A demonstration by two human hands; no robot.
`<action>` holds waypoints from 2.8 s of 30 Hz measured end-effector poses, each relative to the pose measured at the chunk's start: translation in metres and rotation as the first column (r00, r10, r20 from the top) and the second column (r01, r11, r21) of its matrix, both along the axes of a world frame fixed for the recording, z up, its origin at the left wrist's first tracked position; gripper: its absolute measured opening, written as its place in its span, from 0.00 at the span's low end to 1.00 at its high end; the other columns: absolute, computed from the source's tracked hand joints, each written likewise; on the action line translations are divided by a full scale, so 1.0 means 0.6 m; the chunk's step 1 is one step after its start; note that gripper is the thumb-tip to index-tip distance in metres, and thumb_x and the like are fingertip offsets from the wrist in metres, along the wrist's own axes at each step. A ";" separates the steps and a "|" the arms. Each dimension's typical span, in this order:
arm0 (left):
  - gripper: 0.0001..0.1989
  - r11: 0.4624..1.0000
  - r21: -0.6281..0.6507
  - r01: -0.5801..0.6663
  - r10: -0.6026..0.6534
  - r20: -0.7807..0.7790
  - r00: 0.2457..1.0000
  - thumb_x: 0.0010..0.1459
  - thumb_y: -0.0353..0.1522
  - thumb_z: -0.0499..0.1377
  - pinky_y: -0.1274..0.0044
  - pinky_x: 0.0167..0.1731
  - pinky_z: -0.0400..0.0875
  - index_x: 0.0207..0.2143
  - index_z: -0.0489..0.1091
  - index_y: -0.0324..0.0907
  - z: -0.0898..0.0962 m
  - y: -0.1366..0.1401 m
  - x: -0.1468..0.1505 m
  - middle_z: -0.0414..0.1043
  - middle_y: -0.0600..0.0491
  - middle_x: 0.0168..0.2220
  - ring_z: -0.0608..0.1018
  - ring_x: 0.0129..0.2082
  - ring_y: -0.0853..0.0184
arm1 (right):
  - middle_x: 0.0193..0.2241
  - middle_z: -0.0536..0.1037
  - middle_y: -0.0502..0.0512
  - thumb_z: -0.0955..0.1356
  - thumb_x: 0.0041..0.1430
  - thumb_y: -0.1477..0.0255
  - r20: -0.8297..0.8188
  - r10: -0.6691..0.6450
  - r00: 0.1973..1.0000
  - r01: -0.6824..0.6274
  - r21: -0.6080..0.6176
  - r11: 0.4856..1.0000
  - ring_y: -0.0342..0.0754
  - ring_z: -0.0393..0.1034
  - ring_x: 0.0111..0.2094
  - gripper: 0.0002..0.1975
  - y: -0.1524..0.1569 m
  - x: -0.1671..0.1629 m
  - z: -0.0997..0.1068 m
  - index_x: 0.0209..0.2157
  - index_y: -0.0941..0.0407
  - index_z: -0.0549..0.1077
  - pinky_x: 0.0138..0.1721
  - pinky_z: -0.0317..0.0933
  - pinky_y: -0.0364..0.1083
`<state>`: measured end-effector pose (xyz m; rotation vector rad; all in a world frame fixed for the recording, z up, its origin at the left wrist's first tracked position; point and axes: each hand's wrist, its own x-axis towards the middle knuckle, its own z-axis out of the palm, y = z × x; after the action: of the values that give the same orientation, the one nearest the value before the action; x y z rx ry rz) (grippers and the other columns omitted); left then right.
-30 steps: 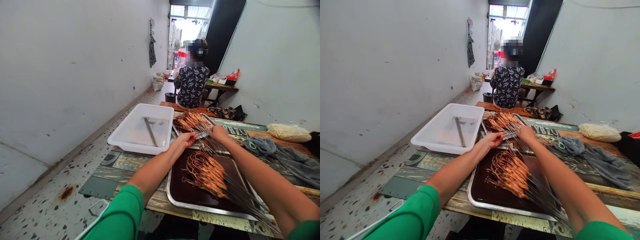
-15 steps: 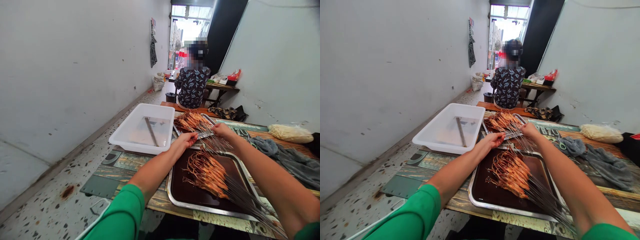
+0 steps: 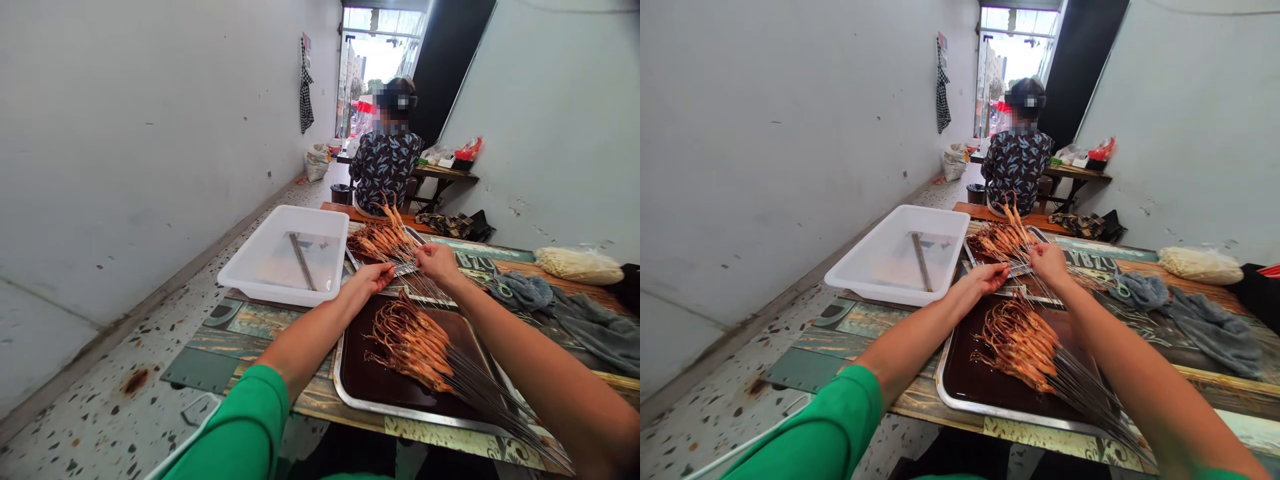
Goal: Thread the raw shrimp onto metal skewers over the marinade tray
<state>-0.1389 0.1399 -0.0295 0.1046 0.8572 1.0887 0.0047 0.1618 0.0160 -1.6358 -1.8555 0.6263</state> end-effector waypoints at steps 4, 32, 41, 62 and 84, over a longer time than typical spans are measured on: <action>0.10 1.000 0.006 0.015 -0.015 0.000 1.000 0.56 0.20 0.52 0.88 0.16 0.68 0.22 0.66 0.32 0.004 -0.004 -0.002 0.64 0.54 0.18 0.68 0.15 0.79 | 0.16 0.73 0.51 0.62 0.54 0.67 0.099 0.079 0.992 -0.072 -0.081 0.994 0.38 0.59 0.13 0.11 -0.021 -0.012 -0.007 0.28 0.59 0.72 0.16 0.52 0.38; 0.10 0.999 0.018 -0.033 0.032 0.052 0.998 0.54 0.17 0.52 0.91 0.13 0.64 0.21 0.66 0.30 0.006 -0.008 -0.004 0.65 0.52 0.19 0.66 0.13 0.81 | 0.34 0.77 0.62 0.62 0.54 0.68 0.674 0.005 0.739 0.006 -0.013 1.000 0.50 0.70 0.35 0.14 0.050 0.019 -0.022 0.34 0.57 0.77 0.33 0.58 0.44; 0.09 1.000 0.011 -0.024 0.024 0.060 0.998 0.54 0.18 0.52 0.90 0.13 0.64 0.23 0.67 0.30 0.005 -0.008 -0.005 0.66 0.52 0.20 0.66 0.14 0.81 | 0.35 0.77 0.64 0.60 0.54 0.70 0.686 -0.028 0.727 0.028 0.011 1.000 0.51 0.70 0.36 0.15 0.058 0.023 -0.021 0.34 0.59 0.77 0.32 0.57 0.44; 0.08 1.000 0.021 0.003 -0.003 0.033 0.999 0.56 0.20 0.52 0.91 0.12 0.64 0.24 0.66 0.31 0.007 -0.009 -0.006 0.65 0.53 0.20 0.66 0.14 0.81 | 0.31 0.78 0.56 0.62 0.54 0.64 0.618 -0.001 0.786 -0.055 0.072 0.996 0.47 0.69 0.33 0.15 0.056 0.000 -0.036 0.32 0.55 0.77 0.31 0.55 0.41; 0.09 1.000 0.024 -0.014 0.012 0.067 0.998 0.55 0.19 0.53 0.90 0.13 0.64 0.23 0.66 0.30 0.000 -0.003 -0.004 0.65 0.53 0.19 0.66 0.14 0.81 | 0.15 0.65 0.45 0.61 0.56 0.73 0.038 0.070 0.997 -0.059 -0.237 0.970 0.35 0.52 0.12 0.12 -0.004 -0.015 0.008 0.37 0.62 0.73 0.14 0.48 0.37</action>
<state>-0.1413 0.1378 -0.0297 0.0820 0.7854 1.1090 -0.0041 0.1595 0.0209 -1.7564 -1.9344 0.8727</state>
